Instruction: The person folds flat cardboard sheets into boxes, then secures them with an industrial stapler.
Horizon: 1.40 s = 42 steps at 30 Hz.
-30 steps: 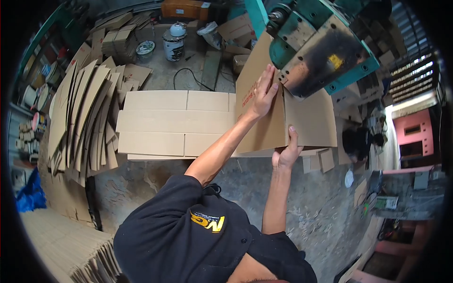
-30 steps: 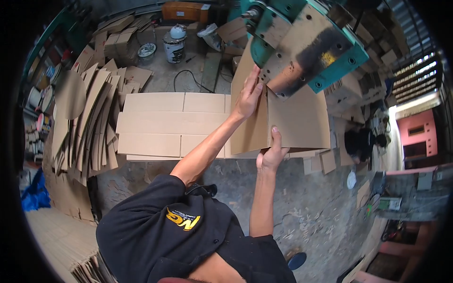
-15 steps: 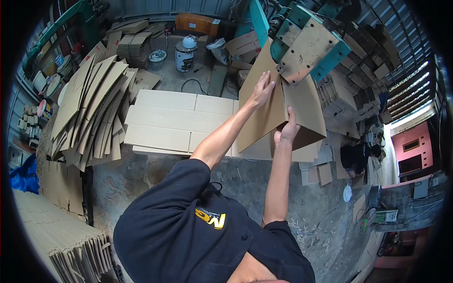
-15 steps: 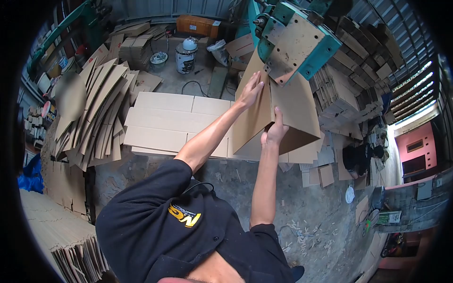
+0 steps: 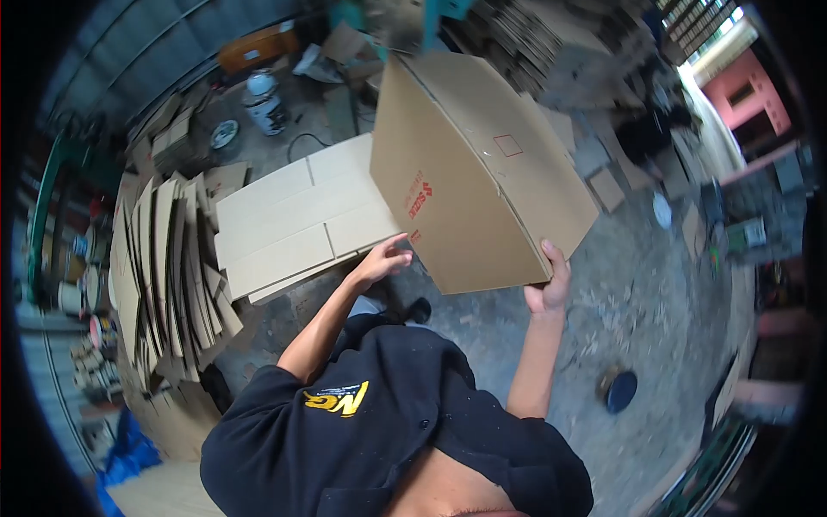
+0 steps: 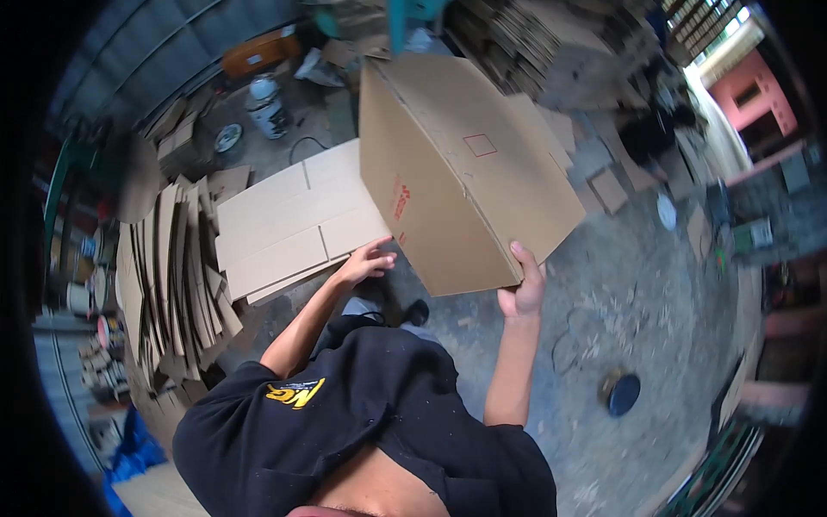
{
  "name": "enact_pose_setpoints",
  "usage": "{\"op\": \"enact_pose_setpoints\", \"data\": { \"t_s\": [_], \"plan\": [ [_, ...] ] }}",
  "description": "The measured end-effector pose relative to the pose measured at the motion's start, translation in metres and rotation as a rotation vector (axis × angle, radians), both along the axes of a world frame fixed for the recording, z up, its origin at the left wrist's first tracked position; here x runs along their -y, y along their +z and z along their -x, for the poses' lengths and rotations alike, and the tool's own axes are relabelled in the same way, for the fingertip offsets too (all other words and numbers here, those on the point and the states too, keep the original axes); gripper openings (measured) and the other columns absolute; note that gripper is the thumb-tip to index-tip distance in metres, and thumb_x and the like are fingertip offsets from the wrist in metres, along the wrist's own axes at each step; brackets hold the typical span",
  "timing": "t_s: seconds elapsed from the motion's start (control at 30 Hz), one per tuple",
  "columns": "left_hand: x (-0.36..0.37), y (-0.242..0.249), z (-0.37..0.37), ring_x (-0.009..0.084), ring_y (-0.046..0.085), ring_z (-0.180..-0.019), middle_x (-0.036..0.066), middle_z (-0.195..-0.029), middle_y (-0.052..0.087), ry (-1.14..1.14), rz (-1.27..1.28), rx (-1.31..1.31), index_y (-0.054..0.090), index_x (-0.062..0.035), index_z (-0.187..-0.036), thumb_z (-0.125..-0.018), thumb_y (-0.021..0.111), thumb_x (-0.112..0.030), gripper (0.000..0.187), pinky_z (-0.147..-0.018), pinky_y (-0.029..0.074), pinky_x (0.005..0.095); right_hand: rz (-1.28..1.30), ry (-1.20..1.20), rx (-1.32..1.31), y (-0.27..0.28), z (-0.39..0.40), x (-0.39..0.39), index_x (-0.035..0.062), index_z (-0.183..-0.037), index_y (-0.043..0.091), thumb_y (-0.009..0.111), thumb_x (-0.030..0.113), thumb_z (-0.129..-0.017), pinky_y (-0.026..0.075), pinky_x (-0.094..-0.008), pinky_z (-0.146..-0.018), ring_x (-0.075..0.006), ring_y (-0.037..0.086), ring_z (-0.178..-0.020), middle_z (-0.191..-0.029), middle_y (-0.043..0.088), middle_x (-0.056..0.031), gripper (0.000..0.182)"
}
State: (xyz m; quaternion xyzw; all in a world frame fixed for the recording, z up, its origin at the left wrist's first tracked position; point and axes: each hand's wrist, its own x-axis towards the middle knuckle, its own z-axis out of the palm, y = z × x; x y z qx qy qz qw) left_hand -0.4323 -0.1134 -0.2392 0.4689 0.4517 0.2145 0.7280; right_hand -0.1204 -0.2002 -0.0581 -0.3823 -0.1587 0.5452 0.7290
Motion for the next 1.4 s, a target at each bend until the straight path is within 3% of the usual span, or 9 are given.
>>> {"op": "enact_pose_setpoints", "data": {
  "t_s": [0.33,0.5,0.63,0.83,0.87,0.97,1.13,1.23,1.4],
  "plan": [
    [0.072,0.108,-0.075,0.0328,0.05,-0.132,0.024,-0.153,0.034,-0.299,0.527,0.668,-0.016,-0.0337,-0.157,-0.096,0.061,-0.047,0.099,-0.104,0.044,0.0536,0.194,-0.123,0.348,0.033,0.045,0.108,-0.0046,-0.133,0.048,0.069,-0.001,-0.081,0.048,-0.0341,-0.099,-0.0209,0.06,-0.112,-0.12,0.062,-0.0122,0.056],
    [0.069,0.144,-0.046,0.0267,0.057,-0.122,0.011,-0.135,0.056,-0.074,0.46,0.706,0.041,-0.0128,-0.145,-0.091,0.048,-0.073,0.08,-0.102,0.046,0.0479,0.17,0.004,0.467,0.039,0.14,0.088,-0.0068,-0.127,0.054,0.07,0.0,-0.083,0.049,-0.0339,-0.095,-0.0221,0.063,-0.108,-0.119,0.063,-0.0143,0.047],
    [0.057,0.15,0.008,0.0205,0.062,-0.108,0.008,-0.115,0.066,0.112,0.426,0.605,0.048,-0.0139,-0.138,-0.09,0.052,-0.072,0.076,-0.094,0.048,0.0421,0.061,0.155,0.767,0.031,0.195,0.061,-0.0079,-0.125,0.055,0.069,0.003,-0.085,0.051,-0.0341,-0.092,-0.0222,0.064,-0.105,-0.116,0.064,-0.0153,0.043],
    [0.032,0.168,0.14,0.0229,0.066,-0.091,0.018,-0.118,0.061,0.488,0.017,0.57,0.03,-0.0015,-0.146,-0.091,0.07,-0.02,0.07,-0.072,0.055,0.0329,-0.131,0.743,0.947,0.035,0.27,0.015,-0.0056,-0.126,0.058,0.078,0.03,-0.085,0.048,-0.0384,-0.097,-0.0286,0.063,-0.114,-0.12,0.065,-0.0213,0.058],
    [0.029,0.177,0.172,0.0272,0.063,-0.114,0.02,-0.129,0.057,0.523,-0.023,0.521,0.028,-0.0006,-0.148,-0.091,0.068,-0.011,0.07,-0.096,0.056,0.0391,-0.206,0.863,1.087,0.035,0.282,0.012,-0.0036,-0.128,0.058,0.075,0.039,-0.086,0.047,-0.0402,-0.1,-0.0346,0.062,-0.116,-0.122,0.064,-0.0243,0.063],
    [0.032,0.171,0.238,0.0215,0.071,-0.081,0.02,-0.11,0.064,0.621,-0.124,0.473,0.019,-0.0054,-0.153,-0.088,0.071,-0.006,0.083,-0.06,0.061,0.0324,-0.28,1.037,1.069,0.047,0.322,0.011,-0.0028,-0.129,0.058,0.075,0.041,-0.085,0.046,-0.0423,-0.102,-0.0399,0.06,-0.119,-0.124,0.063,-0.0267,0.064],
    [0.077,0.201,0.332,0.0221,0.069,-0.095,0.023,-0.113,0.064,0.925,-0.369,0.3,0.011,-0.0113,-0.157,-0.086,0.064,0.004,0.09,-0.08,0.06,0.034,-0.892,1.27,1.361,0.069,0.34,0.006,-0.0014,-0.145,0.044,0.075,0.035,-0.086,0.039,-0.041,-0.111,-0.0381,0.052,-0.13,-0.143,0.052,-0.0219,0.076],
    [0.115,0.232,0.394,0.0253,0.069,-0.095,0.025,-0.116,0.063,1.089,-0.525,0.119,0.016,-0.0139,-0.155,-0.084,0.06,0.006,0.085,-0.078,0.062,0.037,-0.739,1.589,0.915,0.071,0.345,-0.004,0.0008,-0.15,0.038,0.077,0.026,-0.085,0.042,-0.0394,-0.11,-0.0328,0.056,-0.128,-0.145,0.051,-0.0203,0.079],
    [0.178,0.265,0.506,0.0339,0.062,-0.112,0.027,-0.137,0.045,1.425,-0.698,-0.167,0.023,-0.0158,-0.15,-0.085,0.056,0.008,0.078,-0.089,0.06,0.0401,-0.698,1.392,1.078,0.044,0.361,-0.017,0.0047,-0.146,0.046,0.076,0.024,-0.084,0.046,-0.0388,-0.105,-0.0339,0.061,-0.121,-0.133,0.06,-0.0211,0.071]
  ]
}}
